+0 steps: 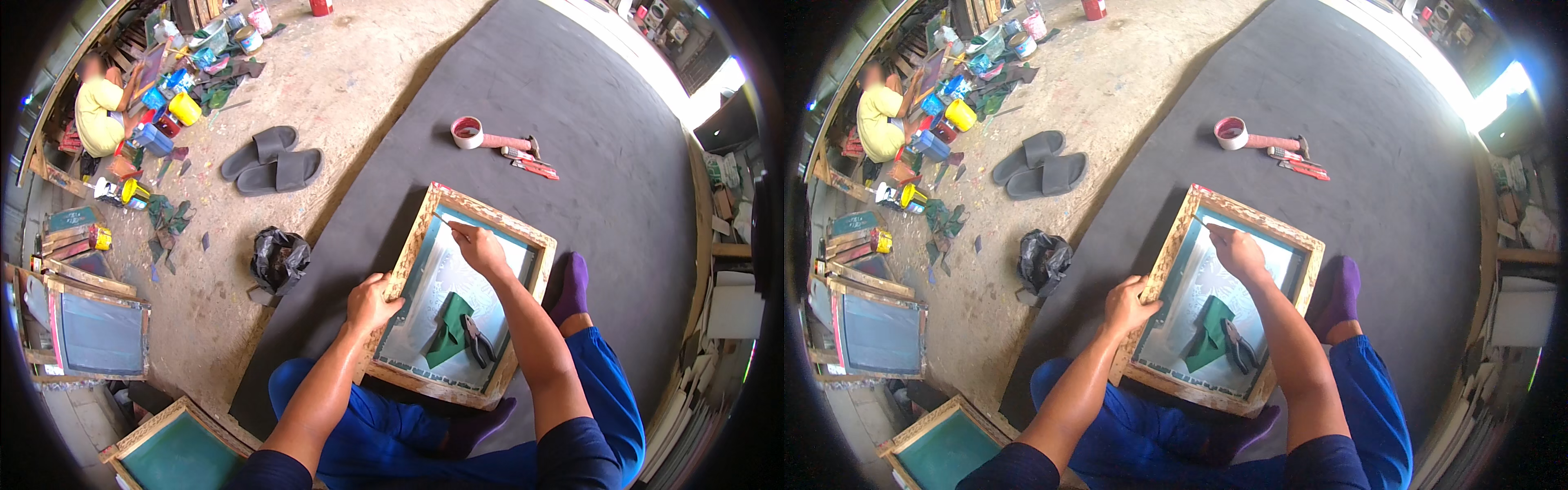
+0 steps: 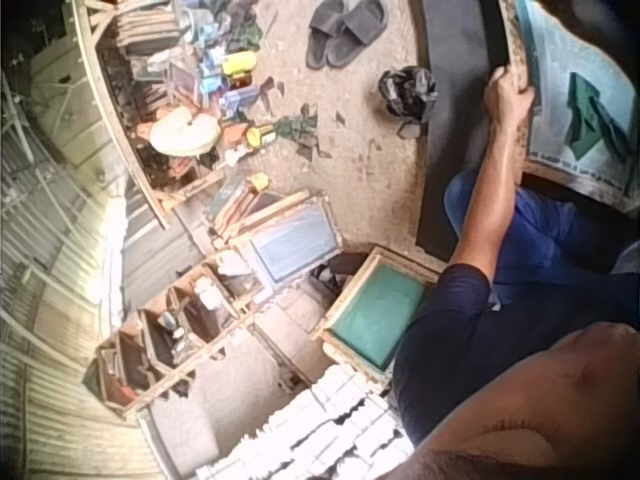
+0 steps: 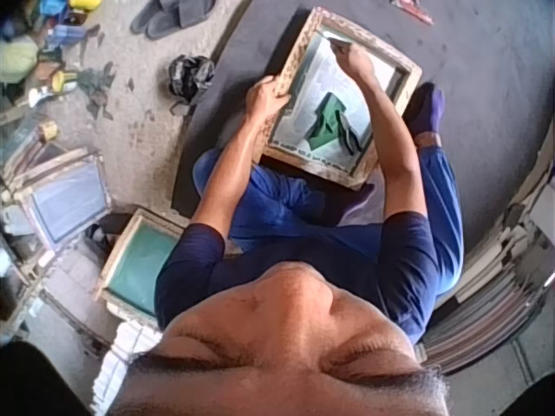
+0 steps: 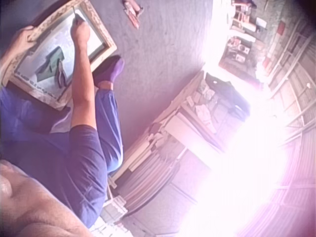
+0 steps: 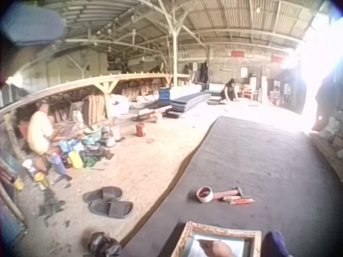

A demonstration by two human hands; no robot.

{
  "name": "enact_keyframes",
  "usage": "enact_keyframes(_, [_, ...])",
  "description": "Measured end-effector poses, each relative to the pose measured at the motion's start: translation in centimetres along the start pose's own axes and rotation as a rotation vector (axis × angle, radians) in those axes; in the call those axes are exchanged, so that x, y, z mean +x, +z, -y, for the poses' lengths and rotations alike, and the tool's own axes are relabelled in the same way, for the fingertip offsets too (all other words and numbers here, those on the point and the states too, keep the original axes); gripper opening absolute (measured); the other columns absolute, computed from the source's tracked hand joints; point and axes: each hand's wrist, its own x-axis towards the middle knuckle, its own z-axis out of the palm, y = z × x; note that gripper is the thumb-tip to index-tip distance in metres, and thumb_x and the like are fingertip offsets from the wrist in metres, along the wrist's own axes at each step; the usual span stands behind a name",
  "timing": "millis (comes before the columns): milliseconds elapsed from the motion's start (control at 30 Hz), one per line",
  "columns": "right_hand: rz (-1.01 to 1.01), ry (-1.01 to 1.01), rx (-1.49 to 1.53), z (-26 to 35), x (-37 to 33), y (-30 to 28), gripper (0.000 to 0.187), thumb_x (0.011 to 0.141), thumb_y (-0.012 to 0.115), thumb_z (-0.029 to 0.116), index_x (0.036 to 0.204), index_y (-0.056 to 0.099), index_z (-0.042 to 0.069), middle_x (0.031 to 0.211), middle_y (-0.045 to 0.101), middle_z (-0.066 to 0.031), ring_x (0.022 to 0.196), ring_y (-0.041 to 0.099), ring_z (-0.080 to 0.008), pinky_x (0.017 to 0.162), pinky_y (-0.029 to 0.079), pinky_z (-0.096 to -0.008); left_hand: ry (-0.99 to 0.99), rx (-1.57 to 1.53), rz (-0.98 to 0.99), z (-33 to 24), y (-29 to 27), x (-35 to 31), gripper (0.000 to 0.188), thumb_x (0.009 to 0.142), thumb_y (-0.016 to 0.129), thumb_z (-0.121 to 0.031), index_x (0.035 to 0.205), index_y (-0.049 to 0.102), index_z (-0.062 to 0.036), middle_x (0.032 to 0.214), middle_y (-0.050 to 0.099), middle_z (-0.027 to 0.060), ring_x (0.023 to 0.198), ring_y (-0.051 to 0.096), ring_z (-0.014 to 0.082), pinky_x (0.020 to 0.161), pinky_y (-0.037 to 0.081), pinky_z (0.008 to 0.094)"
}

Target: The person sits on the floor and uses a small knife to trim the edges of a wooden frame. They then use pliers to remove small pieces from the frame's edge.

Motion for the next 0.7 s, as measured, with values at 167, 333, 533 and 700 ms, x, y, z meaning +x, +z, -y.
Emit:
enact_keyframes(167, [0.036, 0.013, -0.049, 1.4, 0.1, -0.3, 0.031, 0.101, 0.062, 0.029, 0.129, 0.074, 0.021, 0.108, 0.075, -0.0213, 0.101, 0.072, -0.0407, 0.089, 0.056, -0.0453, 0.027, 0.035, -0.039, 0.7, 0.4, -0.3, 0.066, 0.075, 0.085, -0.032, 0.131, 0.068, -0.0005, 0.128, 0.069, 0.022, 0.11, 0.07, 0.0387, 0.094, 0.057, 0.0437])
enact_keyframes(333, [0.093, 0.136, 0.275, -0.9, 0.9, 1.3, 0.034, 0.102, 0.061, 0.027, 0.132, 0.072, 0.016, 0.111, 0.074, -0.0228, 0.105, 0.071, -0.0411, 0.091, 0.055, -0.0455, -0.011, 0.02, 0.022, 0.2, 0.1, 0.0, 0.067, 0.075, 0.085, -0.032, 0.131, 0.068, 0.0005, 0.129, 0.068, 0.0216, 0.111, 0.069, 0.0377, 0.095, 0.057, 0.043])
enact_keyframes(533, [0.212, 0.259, 0.53, -0.9, 0.6, 0.6, 0.039, 0.106, 0.059, 0.033, 0.138, 0.069, 0.012, 0.079, 0.062, -0.0057, 0.065, 0.053, -0.0171, 0.059, 0.044, -0.0332, 0.007, 0.007, 0.0, -0.1, -0.2, -0.2, 0.066, 0.075, 0.085, -0.032, 0.13, 0.068, 0.0014, 0.129, 0.068, 0.0207, 0.109, 0.07, 0.0378, 0.094, 0.057, 0.0425])
enact_keyframes(700, [0.379, 0.554, 0.893, 0.0, 1.3, -0.4, 0.043, 0.107, 0.059, 0.036, 0.143, 0.065, 0.014, 0.064, 0.04, 0.0041, 0.048, 0.028, -0.0046, 0.042, 0.022, -0.0254, -0.005, -0.005, 0.035, -0.3, -0.7, 0.0, 0.065, 0.075, 0.085, -0.032, 0.128, 0.069, 0.0025, 0.126, 0.069, 0.0203, 0.108, 0.07, 0.0379, 0.092, 0.057, 0.0432])
